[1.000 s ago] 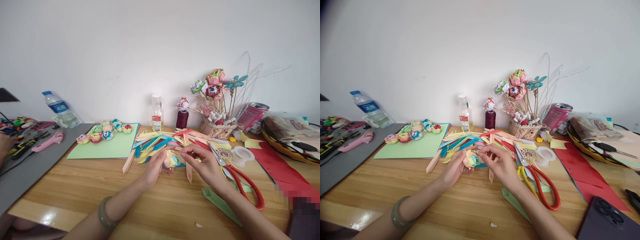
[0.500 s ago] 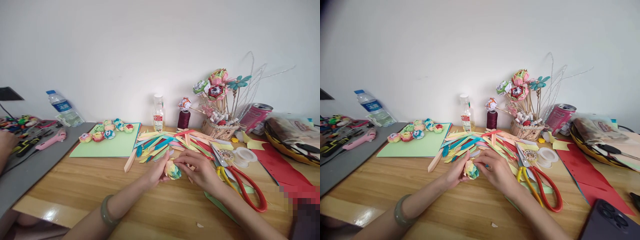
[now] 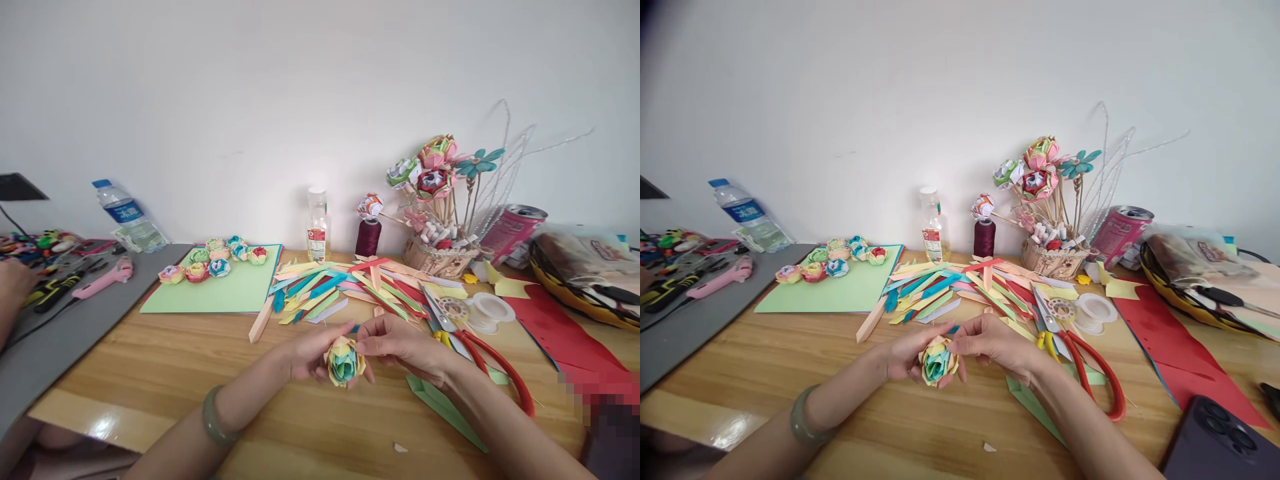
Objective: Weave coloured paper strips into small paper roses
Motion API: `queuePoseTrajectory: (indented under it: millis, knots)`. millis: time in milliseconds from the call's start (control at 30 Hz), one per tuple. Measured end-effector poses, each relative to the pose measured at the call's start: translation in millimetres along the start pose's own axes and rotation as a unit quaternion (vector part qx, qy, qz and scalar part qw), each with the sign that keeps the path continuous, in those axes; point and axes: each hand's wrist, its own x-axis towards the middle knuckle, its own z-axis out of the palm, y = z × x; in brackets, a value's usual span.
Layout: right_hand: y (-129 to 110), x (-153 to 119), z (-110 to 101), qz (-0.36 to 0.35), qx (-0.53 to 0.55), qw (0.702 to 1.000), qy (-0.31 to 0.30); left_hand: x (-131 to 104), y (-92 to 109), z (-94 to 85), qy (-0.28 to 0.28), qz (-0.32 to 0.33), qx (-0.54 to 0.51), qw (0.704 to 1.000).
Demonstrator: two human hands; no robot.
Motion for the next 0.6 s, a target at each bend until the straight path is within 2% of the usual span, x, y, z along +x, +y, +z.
queuePoseTrajectory:
  millis: [67, 200, 367, 433, 533, 600]
  knots:
    - [1, 1, 1, 0.014, 0.039, 0.999, 0.001, -1, 1, 0.1, -0.014, -0.017, -0.003, 1.0]
    - [5, 3, 0, 0.013, 0.095, 0.994, 0.054, -2, 3, 0.6, -0.018, -0.013, -0.021, 1.0]
    - [0, 0, 0, -0.084, 0.042, 0.983, 0.157, -5, 3, 0.9, -0.008, 0.009, -0.044, 0.999]
    - [-4, -2, 3, -0.112, -0.008, 0.983, 0.148, -5, 3, 0.9, 0.0, 0.008, -0.053, 0.999]
    - [-5, -2, 7, -0.107, -0.046, 0.991, 0.071, -4, 2, 0.1, 0.002, 0.004, -0.069, 0.998]
    - [-5, -1, 7, -0.098, -0.051, 0.993, 0.05, -4, 1, -0.9, 0.001, 0.004, -0.073, 0.997]
